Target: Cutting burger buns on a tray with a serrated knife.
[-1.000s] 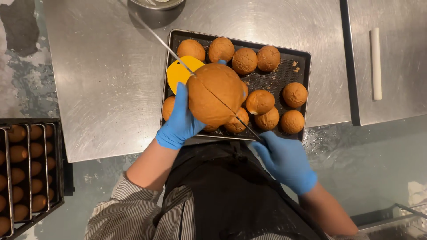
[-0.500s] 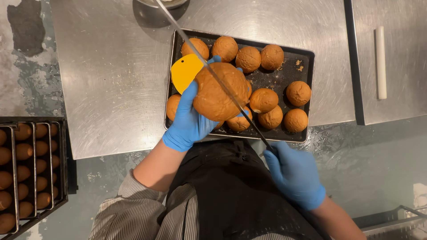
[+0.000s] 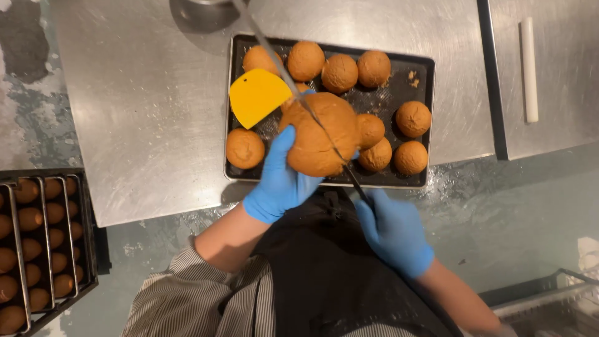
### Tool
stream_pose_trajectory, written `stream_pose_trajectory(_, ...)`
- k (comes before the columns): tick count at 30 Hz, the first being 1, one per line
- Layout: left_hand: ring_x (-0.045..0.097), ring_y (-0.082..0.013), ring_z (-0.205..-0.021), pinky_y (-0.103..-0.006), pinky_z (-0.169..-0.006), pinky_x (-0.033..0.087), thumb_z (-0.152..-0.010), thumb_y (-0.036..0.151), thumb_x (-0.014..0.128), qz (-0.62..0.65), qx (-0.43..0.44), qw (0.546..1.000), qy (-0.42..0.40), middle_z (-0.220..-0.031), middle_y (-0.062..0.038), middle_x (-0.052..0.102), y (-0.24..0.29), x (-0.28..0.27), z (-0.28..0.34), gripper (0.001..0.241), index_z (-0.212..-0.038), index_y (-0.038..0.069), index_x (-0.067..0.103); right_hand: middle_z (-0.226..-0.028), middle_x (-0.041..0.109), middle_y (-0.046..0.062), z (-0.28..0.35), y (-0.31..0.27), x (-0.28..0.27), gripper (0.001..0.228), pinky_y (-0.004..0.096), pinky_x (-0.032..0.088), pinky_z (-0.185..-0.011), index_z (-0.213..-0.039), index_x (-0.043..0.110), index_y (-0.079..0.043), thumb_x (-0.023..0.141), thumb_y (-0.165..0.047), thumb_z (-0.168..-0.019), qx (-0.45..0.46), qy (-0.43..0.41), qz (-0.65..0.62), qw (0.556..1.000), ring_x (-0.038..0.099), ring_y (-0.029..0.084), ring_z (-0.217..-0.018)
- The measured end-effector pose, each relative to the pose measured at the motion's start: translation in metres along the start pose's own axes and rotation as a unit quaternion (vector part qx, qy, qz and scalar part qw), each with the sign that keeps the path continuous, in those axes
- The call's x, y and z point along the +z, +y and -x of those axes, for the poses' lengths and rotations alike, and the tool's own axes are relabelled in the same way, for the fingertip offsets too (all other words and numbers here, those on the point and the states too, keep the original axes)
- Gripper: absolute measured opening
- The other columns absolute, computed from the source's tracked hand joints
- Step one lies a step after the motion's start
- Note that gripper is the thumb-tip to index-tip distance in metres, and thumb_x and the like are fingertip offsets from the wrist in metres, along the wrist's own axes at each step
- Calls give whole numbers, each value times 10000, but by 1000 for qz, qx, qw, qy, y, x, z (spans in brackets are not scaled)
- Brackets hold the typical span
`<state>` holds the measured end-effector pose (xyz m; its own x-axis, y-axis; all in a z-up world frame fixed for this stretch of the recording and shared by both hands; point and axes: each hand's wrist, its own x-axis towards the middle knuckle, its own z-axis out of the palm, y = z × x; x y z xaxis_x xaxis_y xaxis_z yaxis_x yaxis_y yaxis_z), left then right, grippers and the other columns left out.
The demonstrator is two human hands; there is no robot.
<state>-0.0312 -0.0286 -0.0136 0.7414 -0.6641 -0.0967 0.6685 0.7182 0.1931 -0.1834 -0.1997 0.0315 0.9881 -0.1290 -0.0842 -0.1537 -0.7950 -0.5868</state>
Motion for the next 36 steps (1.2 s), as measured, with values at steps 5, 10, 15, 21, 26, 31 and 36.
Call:
stream_pose_trajectory(5, 441, -369, -1476, -611, -1244, 370, -1039, 475, 602, 91, 26, 995, -23, -1616, -146, 410, 19, 16, -7, 734, -1639, 175, 302, -704, 659, 182, -7, -1, 8, 180, 469, 490, -528, -963, 612, -69, 669, -239, -955, -13, 15, -37, 999, 655, 415, -640)
stream_pose_trajectory(10, 420, -323, -1500, -553, -1257, 369, -1034, 493, 569, -5, 34, 999, 35, -1632, -104, 393, 6, 2, 5, 745, -1637, 159, 288, -691, 665, 170, 3, 22, 23, 187, 478, 492, -543, -917, 608, -80, 678, -251, -945, -9, -2, -8, 1000, 663, 407, -637)
stream_pose_trajectory(15, 444, -325, -1524, -525, -1279, 393, -1040, 588, 511, -33, 64, 994, -80, -1647, -133, 413, 37, 6, 4, 821, -1655, 97, 278, -704, 670, 164, -11, 3, -13, 195, 460, 491, -529, -916, 618, -70, 697, -248, -941, -40, 0, 0, 999, 660, 396, -626)
stream_pose_trajectory(21, 422, -360, -1523, -543, -1283, 375, -1087, 608, 477, -63, -16, 994, -84, -1631, -187, 409, 63, 15, 0, 828, -1688, 79, 267, -678, 674, 147, 7, 3, -51, 179, 430, 481, -511, -891, 651, -84, 727, -245, -874, -73, 14, 25, 997, 660, 377, -591)
stream_pose_trajectory(26, 437, -348, -1460, -697, -1132, 428, -1027, 500, 583, 31, -12, 998, -61, -1570, -93, 433, 48, 17, -6, 725, -1611, 172, 304, -713, 681, 167, 5, -12, -29, 126, 432, 511, -556, -1006, 642, -62, 639, -144, -910, 3, 11, -57, 998, 688, 380, -639)
stream_pose_trajectory(31, 438, -309, -1498, -507, -1271, 388, -1047, 391, 635, -50, 38, 997, -39, -1597, -141, 439, 27, 3, -16, 716, -1642, 139, 325, -738, 675, 184, -5, -21, -14, 113, 446, 506, -572, -1019, 621, -53, 625, -139, -944, -5, 17, -69, 997, 682, 403, -680)
stream_pose_trajectory(36, 469, -306, -1458, -527, -1243, 419, -1038, 352, 641, -63, 85, 994, -24, -1554, -125, 464, 21, 22, -25, 699, -1623, 124, 334, -717, 668, 182, -3, -17, -9, 114, 451, 498, -559, -1020, 608, -49, 616, -145, -959, 10, 5, -89, 996, 678, 405, -663)
